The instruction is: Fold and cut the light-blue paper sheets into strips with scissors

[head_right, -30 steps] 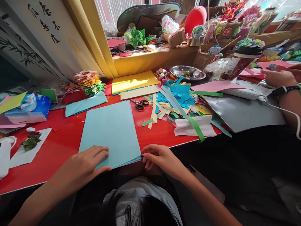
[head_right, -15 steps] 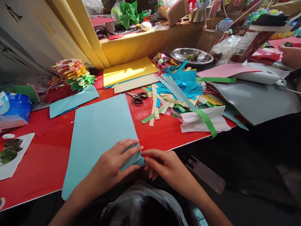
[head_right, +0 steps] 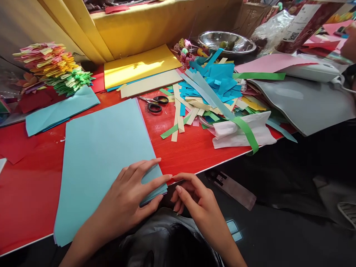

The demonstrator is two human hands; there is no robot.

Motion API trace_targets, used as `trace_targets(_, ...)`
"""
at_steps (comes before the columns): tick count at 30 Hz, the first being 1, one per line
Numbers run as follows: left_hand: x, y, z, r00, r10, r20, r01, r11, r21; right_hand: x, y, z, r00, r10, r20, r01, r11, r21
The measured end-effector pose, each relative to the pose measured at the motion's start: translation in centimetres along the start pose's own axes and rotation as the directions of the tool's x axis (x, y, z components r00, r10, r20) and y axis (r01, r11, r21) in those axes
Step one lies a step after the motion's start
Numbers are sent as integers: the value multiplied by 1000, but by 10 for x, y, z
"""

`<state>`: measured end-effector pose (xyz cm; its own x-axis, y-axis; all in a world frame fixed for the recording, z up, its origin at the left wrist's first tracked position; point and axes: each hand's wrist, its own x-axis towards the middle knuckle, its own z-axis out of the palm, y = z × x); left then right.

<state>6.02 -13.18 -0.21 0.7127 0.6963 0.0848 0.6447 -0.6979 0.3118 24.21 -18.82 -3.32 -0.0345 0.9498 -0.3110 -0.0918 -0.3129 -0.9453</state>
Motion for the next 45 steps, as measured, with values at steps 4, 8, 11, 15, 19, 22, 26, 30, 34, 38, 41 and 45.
trace_targets(4,0,0,-1,1000,-11,29,12,1000,-14,2,0,0,1000,-14,-27,14,1000,25)
trace_targets(8,2,1,-2,999,-27,27,27,1000,-11,4,-1,-2,1000,-15,-9,16,1000,26)
trace_targets(11,5,3,-4,999,28,26,-28,1000,1,5,-1,-2,1000,-14,0,14,999,29)
trace_targets(15,9,6,-2,998,36,48,-34,999,-33,6,-1,-4,1000,1,4,-2,999,44)
trace_targets(19,12,8,3,999,19,37,-16,998,-68,8,-1,-6,1000,17,17,-18,998,66)
trace_targets(22,12,8,4,1000,4,31,0,992,-123,9,-1,-6,999,25,19,-27,998,61)
trace_targets(26,11,7,-1,998,-12,63,25,977,-214,8,-3,-7,999,35,32,-37,997,61)
trace_targets(30,10,6,-3,996,-30,83,51,963,-264,5,-5,-7,997,42,63,-48,994,100)
trace_targets(34,10,4,-3,994,-41,99,69,950,-306,1,-8,-4,992,47,116,-62,989,137)
trace_targets(38,10,1,-3,993,-30,112,66,940,-334,0,-8,-1,985,71,156,-92,987,131)
trace_targets(41,10,0,-4,992,-22,121,63,934,-352,1,-8,0,984,91,151,-110,986,126)
trace_targets(45,10,-2,-5,992,-8,123,53,929,-367,3,-8,3,978,102,182,-126,984,129)
